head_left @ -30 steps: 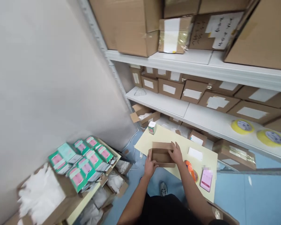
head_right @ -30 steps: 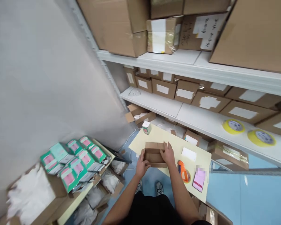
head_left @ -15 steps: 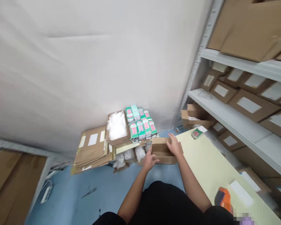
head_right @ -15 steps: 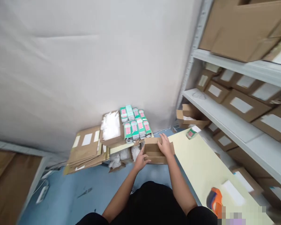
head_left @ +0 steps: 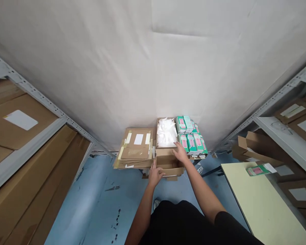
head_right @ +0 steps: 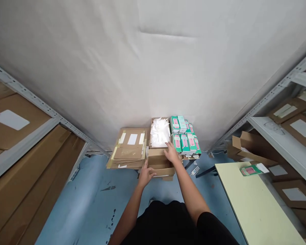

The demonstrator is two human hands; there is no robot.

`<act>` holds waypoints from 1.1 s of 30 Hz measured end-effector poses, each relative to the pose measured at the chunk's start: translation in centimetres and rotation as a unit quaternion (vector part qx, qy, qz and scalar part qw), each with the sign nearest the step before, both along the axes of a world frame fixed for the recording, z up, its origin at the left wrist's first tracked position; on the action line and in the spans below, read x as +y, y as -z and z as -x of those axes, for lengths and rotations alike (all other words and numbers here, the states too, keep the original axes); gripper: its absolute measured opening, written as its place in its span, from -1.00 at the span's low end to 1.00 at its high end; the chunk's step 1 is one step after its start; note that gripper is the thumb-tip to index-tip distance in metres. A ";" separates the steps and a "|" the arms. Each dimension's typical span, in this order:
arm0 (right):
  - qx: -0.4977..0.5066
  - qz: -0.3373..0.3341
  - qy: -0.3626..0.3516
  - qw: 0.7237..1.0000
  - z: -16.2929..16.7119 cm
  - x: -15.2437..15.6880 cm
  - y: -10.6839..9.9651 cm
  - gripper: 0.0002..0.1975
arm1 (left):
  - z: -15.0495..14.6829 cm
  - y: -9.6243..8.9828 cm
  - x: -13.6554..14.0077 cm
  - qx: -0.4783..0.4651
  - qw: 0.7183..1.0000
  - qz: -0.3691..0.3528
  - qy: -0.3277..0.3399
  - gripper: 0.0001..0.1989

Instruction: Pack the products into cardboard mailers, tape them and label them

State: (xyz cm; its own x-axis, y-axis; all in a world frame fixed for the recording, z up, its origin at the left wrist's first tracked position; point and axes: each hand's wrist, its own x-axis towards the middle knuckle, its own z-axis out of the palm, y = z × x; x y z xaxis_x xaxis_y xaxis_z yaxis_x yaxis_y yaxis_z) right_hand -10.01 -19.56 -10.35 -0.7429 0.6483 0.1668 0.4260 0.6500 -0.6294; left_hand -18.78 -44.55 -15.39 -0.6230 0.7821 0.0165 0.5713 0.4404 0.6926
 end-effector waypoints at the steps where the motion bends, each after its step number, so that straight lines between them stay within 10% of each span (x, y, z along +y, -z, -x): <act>1: -0.010 0.001 0.000 1.000 1.4 0.2 0.1 -0.41 | 0.6 0.0 -0.2 -0.003 1.000 -0.001 -0.002 -0.84; 14: -0.284 0.042 0.060 0.956 13.7 5.7 1.5 -0.22 | 0.5 1.9 1.0 -0.023 0.999 -0.025 -0.035 -0.84; 19: -0.312 0.046 0.053 0.947 15.9 5.7 3.4 -0.51 | 0.8 1.6 1.7 -0.042 0.997 -0.042 -0.054 -0.85; 26: -0.252 0.026 0.045 0.966 15.9 5.9 2.3 -0.65 | 1.4 1.1 1.7 -0.047 0.997 -0.039 -0.046 -0.86; 33: 0.063 0.016 0.053 0.996 11.4 5.3 -3.2 -0.53 | 2.5 1.0 1.7 -0.025 0.999 -0.035 -0.014 -0.85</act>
